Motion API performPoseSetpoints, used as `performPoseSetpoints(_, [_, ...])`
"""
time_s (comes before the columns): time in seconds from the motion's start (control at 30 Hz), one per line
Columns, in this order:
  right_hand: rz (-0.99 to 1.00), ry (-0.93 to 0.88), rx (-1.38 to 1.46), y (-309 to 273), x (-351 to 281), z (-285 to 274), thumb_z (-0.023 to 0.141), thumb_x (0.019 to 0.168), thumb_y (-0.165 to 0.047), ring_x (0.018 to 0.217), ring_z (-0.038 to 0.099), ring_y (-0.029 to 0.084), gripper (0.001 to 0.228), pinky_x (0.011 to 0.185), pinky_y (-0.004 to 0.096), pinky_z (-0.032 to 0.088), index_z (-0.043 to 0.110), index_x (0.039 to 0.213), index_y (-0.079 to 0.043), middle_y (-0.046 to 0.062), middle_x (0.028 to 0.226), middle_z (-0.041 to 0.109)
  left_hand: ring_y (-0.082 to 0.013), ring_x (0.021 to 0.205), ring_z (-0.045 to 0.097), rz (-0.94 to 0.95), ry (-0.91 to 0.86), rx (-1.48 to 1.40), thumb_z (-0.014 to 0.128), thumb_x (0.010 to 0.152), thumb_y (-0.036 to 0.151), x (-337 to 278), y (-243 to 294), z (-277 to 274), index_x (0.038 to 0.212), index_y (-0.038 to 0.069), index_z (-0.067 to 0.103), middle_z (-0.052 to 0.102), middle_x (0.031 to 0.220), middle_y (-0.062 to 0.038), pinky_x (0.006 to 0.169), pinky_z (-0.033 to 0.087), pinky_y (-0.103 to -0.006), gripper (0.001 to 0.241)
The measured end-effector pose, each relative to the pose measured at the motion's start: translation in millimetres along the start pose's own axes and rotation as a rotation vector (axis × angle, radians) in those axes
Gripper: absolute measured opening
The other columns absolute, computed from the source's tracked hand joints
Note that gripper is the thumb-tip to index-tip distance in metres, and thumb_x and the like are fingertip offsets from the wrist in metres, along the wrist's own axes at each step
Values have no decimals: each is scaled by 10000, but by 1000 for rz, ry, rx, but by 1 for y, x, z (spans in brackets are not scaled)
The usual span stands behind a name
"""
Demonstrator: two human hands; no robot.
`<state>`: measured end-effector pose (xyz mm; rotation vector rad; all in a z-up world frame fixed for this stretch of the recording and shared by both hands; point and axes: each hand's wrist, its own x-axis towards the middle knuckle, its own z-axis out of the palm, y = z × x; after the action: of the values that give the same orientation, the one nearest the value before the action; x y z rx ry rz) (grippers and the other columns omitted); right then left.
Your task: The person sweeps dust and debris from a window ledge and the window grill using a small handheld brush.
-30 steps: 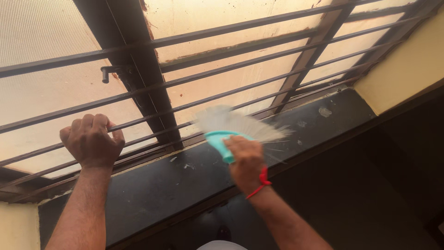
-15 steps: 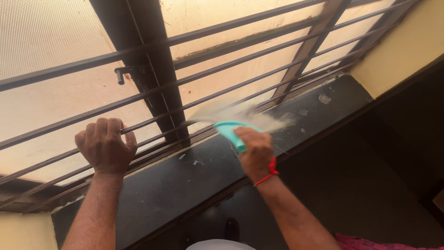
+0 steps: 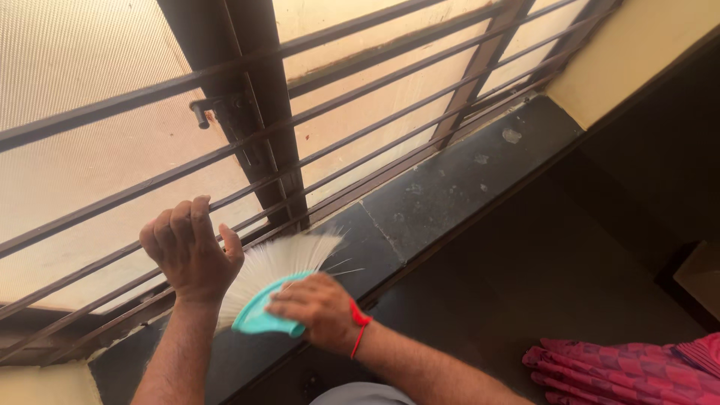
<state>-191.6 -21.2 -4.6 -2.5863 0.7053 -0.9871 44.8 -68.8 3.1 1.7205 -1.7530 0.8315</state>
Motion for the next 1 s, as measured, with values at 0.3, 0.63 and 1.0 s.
performPoseSetpoints(0.3, [382, 302, -552, 113, -24, -62, 641, 768, 29, 1041, 722, 273, 320, 877, 425, 479, 762, 1041, -87, 82, 1054, 783, -263, 1334, 387, 13, 15, 60, 632, 902, 239, -13, -12, 29, 1424, 129, 455, 416, 1296, -84, 1181, 244, -535, 562])
performPoseSetpoints(0.63, [-165, -180, -79, 83, -43, 3, 671, 768, -49, 1059, 718, 263, 325, 927, 413, 527, 716, 1074, -149, 62, 1111, 749, -291, 1397, 362, -111, 119, 115, 599, 961, 258, -21, 2, 63, 1392, 115, 456, 420, 1322, -95, 1208, 157, -557, 476])
performPoseSetpoints(1.0, [368, 148, -442, 259, -78, -152, 609, 827, -37, 878, 711, 331, 183, 789, 454, 534, 755, 930, -75, 125, 904, 745, -337, 1445, 322, -195, 148, 257, 502, 936, 216, -35, 0, 100, 1338, 105, 421, 381, 1321, -132, 1260, 63, -609, 425])
